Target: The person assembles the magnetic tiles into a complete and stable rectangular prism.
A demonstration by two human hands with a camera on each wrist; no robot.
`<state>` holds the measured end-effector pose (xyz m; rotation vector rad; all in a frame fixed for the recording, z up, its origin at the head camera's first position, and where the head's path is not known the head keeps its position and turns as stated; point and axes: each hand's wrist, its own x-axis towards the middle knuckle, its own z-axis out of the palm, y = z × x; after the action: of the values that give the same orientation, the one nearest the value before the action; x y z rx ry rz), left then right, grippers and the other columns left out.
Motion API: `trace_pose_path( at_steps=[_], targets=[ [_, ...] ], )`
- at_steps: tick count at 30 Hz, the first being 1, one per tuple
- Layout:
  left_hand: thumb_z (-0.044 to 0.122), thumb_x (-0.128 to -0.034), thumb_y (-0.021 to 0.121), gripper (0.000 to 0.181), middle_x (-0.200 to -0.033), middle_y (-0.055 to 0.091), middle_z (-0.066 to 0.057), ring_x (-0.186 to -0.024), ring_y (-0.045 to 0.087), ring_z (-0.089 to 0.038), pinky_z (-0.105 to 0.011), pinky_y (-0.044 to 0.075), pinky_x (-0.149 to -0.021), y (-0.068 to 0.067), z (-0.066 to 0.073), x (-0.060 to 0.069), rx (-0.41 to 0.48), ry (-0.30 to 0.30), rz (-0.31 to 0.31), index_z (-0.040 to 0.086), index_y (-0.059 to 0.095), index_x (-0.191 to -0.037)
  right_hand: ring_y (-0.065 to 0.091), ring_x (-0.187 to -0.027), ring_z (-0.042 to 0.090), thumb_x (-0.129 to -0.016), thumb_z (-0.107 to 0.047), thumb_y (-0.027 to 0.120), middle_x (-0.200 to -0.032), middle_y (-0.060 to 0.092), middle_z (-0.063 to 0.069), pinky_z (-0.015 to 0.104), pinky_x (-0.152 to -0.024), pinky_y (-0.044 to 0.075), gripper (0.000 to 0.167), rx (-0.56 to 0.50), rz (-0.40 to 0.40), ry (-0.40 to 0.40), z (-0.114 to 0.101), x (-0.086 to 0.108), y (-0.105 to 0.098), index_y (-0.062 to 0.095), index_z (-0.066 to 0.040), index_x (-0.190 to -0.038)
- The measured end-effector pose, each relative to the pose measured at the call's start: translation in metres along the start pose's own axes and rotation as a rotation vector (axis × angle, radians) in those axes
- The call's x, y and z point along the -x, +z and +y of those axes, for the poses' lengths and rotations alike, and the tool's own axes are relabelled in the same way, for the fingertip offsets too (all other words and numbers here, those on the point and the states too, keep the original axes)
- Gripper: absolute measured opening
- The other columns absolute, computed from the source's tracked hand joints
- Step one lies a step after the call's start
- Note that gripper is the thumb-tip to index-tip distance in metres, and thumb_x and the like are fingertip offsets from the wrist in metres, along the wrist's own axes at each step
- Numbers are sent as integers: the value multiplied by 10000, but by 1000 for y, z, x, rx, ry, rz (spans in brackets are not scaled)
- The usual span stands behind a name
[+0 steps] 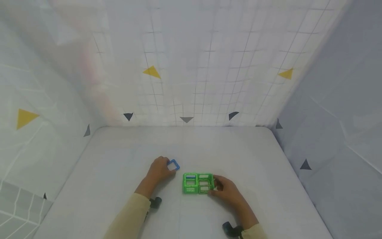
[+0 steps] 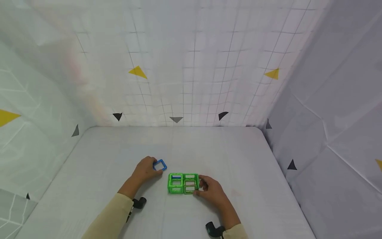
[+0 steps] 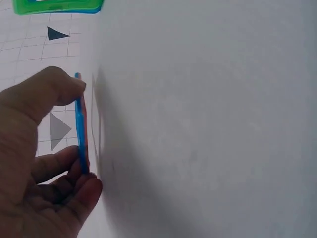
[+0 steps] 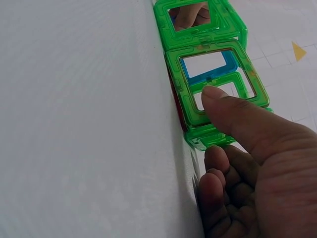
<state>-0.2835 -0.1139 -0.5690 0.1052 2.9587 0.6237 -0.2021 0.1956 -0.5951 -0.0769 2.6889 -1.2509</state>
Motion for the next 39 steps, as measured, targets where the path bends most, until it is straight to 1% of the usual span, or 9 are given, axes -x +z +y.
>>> trace_pose_path(
  at_steps=[3,5,10,14,18,23,29,33,39],
  targets=[
    [396,-750,835,604,-995,643,-67,-868,588,-197,-386,570,-851,-3,0,2,33,17,23,16,657,-1184,535,-832,143,-697,-393,883,-926,624,-61,303,-746,500,767,-10,-5,-4,1,0,1,601,-102,-1348],
    [406,-752,833,604,-1027,645,-60,-898,593,-195,-390,573,-875,-7,4,5,49,30,43,41,655,-1200,537,-831,144,-698,-389,883,-925,625,-59,303,-744,502,765,-13,-6,-5,2,0,0,602,-100,-1347],
    [424,-758,824,596,-1095,648,-51,-959,604,-196,-396,578,-917,-23,19,10,38,69,75,87,651,-1218,537,-826,137,-699,-385,885,-922,625,-65,298,-740,504,763,-10,1,-16,1,0,-1,602,-96,-1346],
    [441,-762,815,598,-1089,647,-37,-930,590,-178,-369,578,-882,-40,36,18,33,124,62,88,653,-1216,532,-821,136,-699,-380,890,-913,623,-69,293,-730,500,758,-13,6,-30,1,-2,-3,607,-98,-1343],
    [457,-777,800,609,-1107,648,-28,-936,585,-165,-352,573,-880,-49,54,29,40,192,24,87,646,-1235,528,-822,137,-701,-388,887,-912,617,-62,292,-727,494,762,-12,4,-27,1,-3,-3,604,-97,-1346],
    [468,-786,793,622,-1184,647,-17,-1015,599,-165,-365,564,-945,-46,70,41,53,246,-23,111,634,-1270,519,-820,141,-701,-402,885,-905,605,-52,295,-720,485,772,10,-3,-13,4,-3,0,600,-91,-1348],
    [470,-758,812,606,-1147,646,31,-1031,596,-135,-353,557,-955,-34,80,42,52,327,-92,152,648,-1248,523,-837,140,-703,-412,879,-919,610,-62,287,-729,487,769,-6,-14,-8,3,-1,0,597,-114,-1354],
    [483,-757,814,596,-1134,639,61,-1005,582,-101,-304,565,-917,-24,87,42,36,386,-123,173,657,-1242,515,-837,141,-711,-418,875,-917,604,-57,285,-712,476,766,-4,-25,-5,2,0,-2,594,-116,-1357],
    [501,-766,813,569,-1115,646,50,-966,568,-84,-244,562,-850,-16,99,42,11,482,-125,159,678,-1200,516,-844,147,-713,-401,877,-923,606,-54,297,-726,479,756,-23,-30,-4,2,1,-2,594,-127,-1359]
  ],
)
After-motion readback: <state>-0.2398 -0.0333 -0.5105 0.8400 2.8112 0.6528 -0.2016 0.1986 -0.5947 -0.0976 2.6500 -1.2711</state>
